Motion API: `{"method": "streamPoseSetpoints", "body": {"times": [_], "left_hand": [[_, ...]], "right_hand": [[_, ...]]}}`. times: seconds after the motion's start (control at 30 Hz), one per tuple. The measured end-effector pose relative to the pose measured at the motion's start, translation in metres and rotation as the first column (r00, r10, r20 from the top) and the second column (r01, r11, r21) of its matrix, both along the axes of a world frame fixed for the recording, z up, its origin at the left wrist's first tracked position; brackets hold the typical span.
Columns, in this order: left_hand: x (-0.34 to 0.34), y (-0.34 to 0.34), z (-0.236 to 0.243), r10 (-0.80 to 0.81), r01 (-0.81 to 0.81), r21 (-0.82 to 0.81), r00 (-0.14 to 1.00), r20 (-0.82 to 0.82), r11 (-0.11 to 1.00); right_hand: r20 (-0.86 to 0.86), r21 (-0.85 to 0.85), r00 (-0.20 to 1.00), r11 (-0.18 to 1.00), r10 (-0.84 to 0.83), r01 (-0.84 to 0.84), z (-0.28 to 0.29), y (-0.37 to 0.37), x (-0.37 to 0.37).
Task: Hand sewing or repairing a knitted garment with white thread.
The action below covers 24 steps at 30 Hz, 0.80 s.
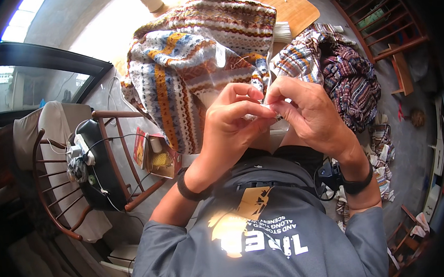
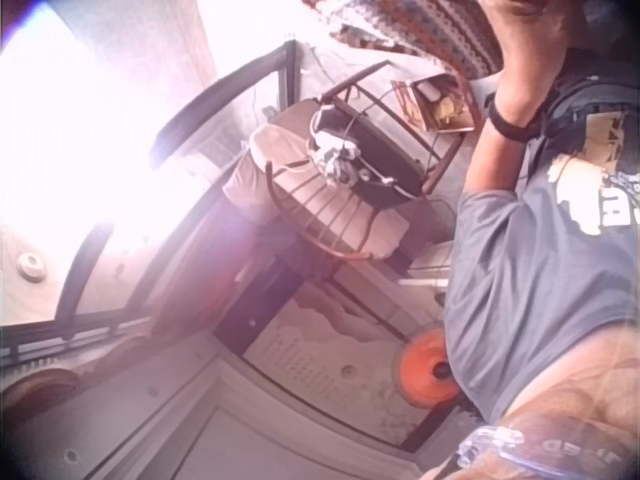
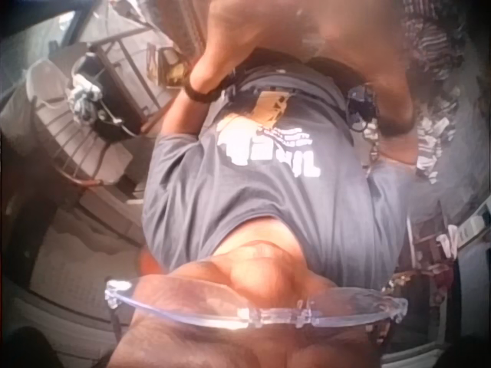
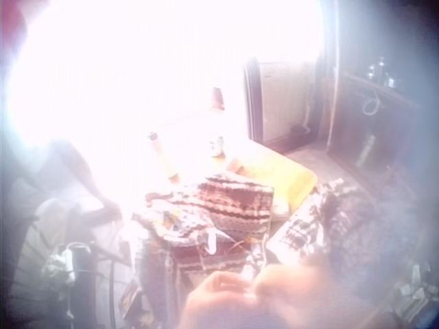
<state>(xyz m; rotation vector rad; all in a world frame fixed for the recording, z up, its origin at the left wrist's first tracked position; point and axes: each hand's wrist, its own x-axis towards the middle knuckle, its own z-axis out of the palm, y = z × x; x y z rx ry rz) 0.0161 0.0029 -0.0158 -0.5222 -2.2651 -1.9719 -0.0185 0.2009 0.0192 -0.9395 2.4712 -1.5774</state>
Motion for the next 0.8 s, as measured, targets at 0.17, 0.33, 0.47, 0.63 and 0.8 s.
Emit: {"method": "streamPoseSetpoints", "body": {"times": [0.17,0.33,0.47,0.63,0.8], "left_hand": [[0.004,0.005,-0.008,0.075,-0.081,-0.105,0.995,-0.061,0.991],[0.003,0.01,-0.007,0.105,-0.121,-0.065,0.971,-0.214,0.991],[0.008,0.009,-0.003,0.095,-0.097,-0.019,0.992,-0.086,0.995],[0.007,0.008,0.0,0.065,-0.065,-0.018,0.998,-0.025,0.998],[0.007,0.007,0.003,0.057,-0.058,-0.056,0.998,-0.017,0.997]], "right_hand": [[0.195,-0.031,0.98,0.998,-0.045,0.052,-0.011,-0.003,0.0],[0.705,-0.368,0.695,0.911,0.142,0.187,-0.016,0.001,0.0],[0.657,-0.337,0.75,0.922,0.085,0.191,-0.014,-0.002,-0.002],[0.054,-0.085,0.988,0.986,-0.142,0.146,0.002,0.005,-0.006],[-0.212,0.066,0.977,0.998,0.021,-0.007,0.004,0.007,-0.009]]}}
